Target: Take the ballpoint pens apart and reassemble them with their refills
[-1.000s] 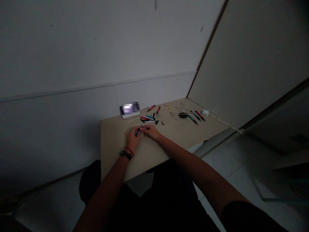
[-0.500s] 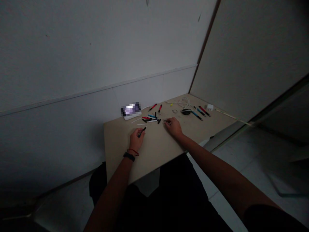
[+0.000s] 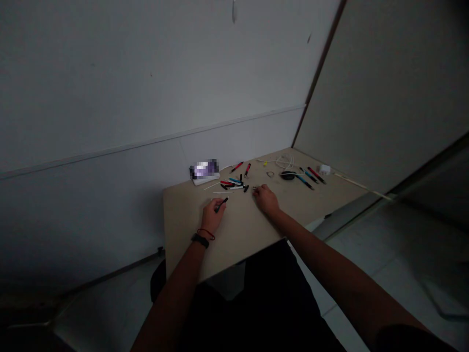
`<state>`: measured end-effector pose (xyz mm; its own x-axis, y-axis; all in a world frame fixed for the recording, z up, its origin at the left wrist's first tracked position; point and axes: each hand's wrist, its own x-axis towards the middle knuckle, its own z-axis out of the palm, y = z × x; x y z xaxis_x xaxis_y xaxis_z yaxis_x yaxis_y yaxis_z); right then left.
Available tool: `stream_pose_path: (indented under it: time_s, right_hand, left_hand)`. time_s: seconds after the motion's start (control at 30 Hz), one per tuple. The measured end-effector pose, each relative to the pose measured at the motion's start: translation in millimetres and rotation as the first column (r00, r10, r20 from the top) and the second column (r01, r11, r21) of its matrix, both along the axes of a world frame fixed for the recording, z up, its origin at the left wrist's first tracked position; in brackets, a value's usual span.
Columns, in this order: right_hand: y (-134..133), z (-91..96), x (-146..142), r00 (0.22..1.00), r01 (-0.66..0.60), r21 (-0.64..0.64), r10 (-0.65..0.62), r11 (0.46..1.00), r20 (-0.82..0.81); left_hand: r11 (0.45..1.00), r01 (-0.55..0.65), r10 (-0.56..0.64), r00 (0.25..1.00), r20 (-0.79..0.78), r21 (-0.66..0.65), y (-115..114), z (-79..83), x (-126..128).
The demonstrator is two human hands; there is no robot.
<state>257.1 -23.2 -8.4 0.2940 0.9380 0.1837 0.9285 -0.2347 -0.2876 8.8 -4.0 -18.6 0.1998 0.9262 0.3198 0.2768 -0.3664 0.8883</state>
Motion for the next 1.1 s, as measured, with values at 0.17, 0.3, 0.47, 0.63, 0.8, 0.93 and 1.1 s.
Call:
stream_pose_path:
  time_s: [0.17, 0.3, 0.47, 0.63, 0.8, 0.93, 1.1]
  right_hand:
    - [-3.2, -4.4, -5.8, 0.996, -0.091, -0.019, 0.091, 0.996, 0.016]
    - [-5.3, -6.2, -12.7, 0.984, -0.176, -0.01, 0.175, 0.984, -0.026]
    - [-1.4, -7.6, -31.7, 0.961, -0.268, 0.043, 0.27, 0.962, -0.06]
    - [11.1, -8.9, -67.5, 0.931, -0.336, 0.112, 0.348, 0.935, -0.112]
    - [25.2, -15.0, -96.4, 0.854, -0.302, 0.376, 0.424, 0.876, -0.302]
    - [30.6, -23.3, -95.8, 0.695, -0.177, 0.544, 0.495, 0.82, -0.522]
    - [32.9, -26.3, -84.2, 0.134, 0.031, 0.449, 0.441, 0.893, -0.887]
  left_hand:
    - [1.0, 0.006, -0.006, 1.0, -0.005, 0.002, 0.7, -1.3, -0.7]
    - [1.0, 0.009, -0.009, 1.0, 0.002, -0.009, 1.4, -2.2, -0.7]
    - [1.0, 0.013, -0.013, 1.0, 0.026, -0.021, 1.8, -1.3, -1.3]
    - [1.0, 0.001, 0.001, 0.999, 0.052, -0.027, 0.9, 1.4, -3.3]
    - [1.0, -0.012, 0.013, 0.998, 0.059, -0.026, 1.7, 2.8, -5.3]
    - [0.999, -0.007, 0.01, 0.997, 0.072, -0.031, 2.3, 1.7, -5.4]
    - [0.999, 0.009, -0.005, 0.996, 0.092, -0.05, 1.3, 0.3, -4.9]
